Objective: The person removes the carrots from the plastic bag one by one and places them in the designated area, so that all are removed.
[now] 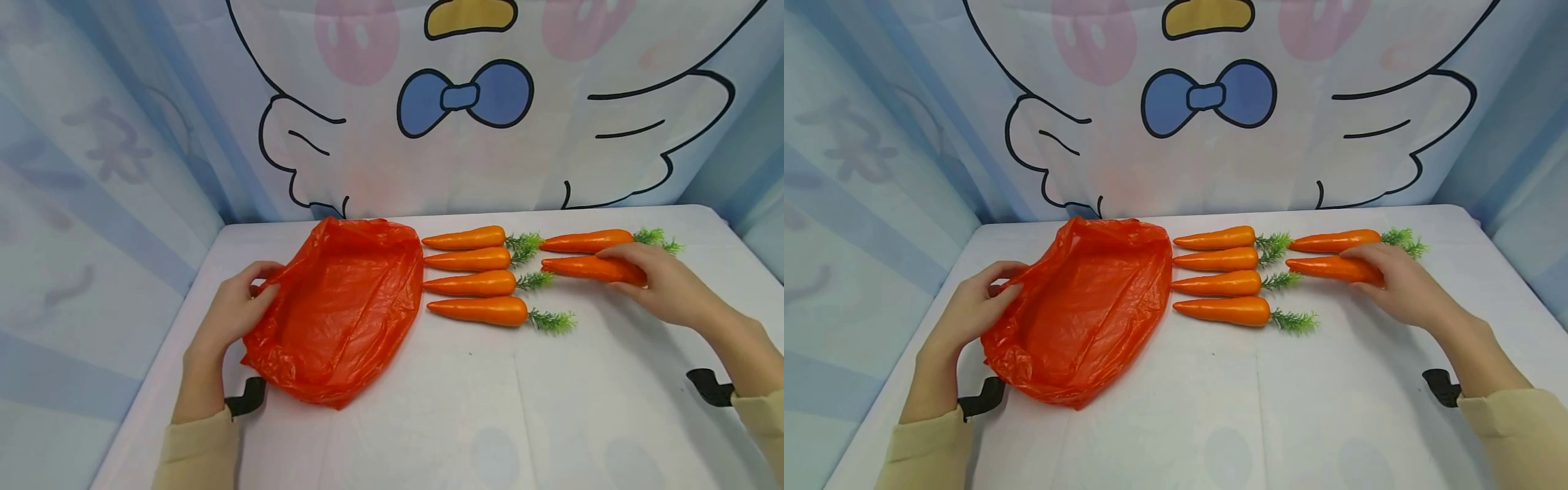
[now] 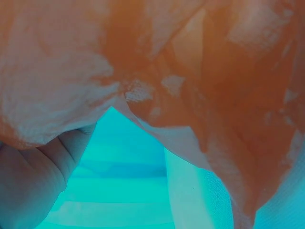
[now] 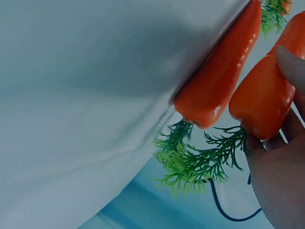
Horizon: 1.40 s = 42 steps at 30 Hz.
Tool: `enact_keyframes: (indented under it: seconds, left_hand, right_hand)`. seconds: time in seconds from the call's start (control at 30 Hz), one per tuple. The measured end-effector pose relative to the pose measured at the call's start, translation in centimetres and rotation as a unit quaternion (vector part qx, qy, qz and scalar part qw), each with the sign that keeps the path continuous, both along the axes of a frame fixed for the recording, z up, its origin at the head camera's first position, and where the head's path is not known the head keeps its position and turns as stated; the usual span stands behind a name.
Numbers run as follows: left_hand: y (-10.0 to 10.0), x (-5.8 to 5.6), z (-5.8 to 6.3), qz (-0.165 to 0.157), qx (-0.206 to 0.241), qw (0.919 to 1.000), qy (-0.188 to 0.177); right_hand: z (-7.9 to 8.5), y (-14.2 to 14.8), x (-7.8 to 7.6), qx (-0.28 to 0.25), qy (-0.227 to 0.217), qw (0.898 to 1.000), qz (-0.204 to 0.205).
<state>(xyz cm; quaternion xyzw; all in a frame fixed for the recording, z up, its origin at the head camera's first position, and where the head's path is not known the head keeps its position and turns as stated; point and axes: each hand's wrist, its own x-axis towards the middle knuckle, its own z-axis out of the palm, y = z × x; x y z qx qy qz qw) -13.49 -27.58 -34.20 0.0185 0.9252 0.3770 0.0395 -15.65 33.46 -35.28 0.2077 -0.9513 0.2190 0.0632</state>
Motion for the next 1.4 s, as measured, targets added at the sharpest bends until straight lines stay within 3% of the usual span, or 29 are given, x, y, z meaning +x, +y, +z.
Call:
enact_keyframes:
  seconds: [0.27, 0.53, 0.8, 1.17, 1.4]
  left_hand:
    - [0.0, 0.0, 0.0, 0.0, 0.002, 1.0, 0.001]
    - [0.0, 0.0, 0.0, 0.003, 0.001, 1.0, -0.004]
    - [0.0, 0.1, 0.0, 0.003, 0.001, 1.0, -0.001]
    - [0.1, 0.0, 0.0, 0.005, 0.005, 1.0, -0.005]
    - [0.0, 0.0, 0.0, 0.002, 0.002, 1.0, -0.005]
  right_hand:
    - [-1.2, 1.3, 0.3, 0.013, 0.0, 1.0, 0.007]
    - [-2.2, 1.8, 0.7, 0.007, -0.049, 0.999, 0.0]
    - [-2.9, 2.0, 0.6, 0.033, -0.052, 0.998, 0.005]
    - [-2.3, 1.8, 1.4, 0.029, -0.051, 0.998, -0.013]
    - [-2.1, 2.0, 2.1, 0.038, -0.026, 0.998, -0.034]
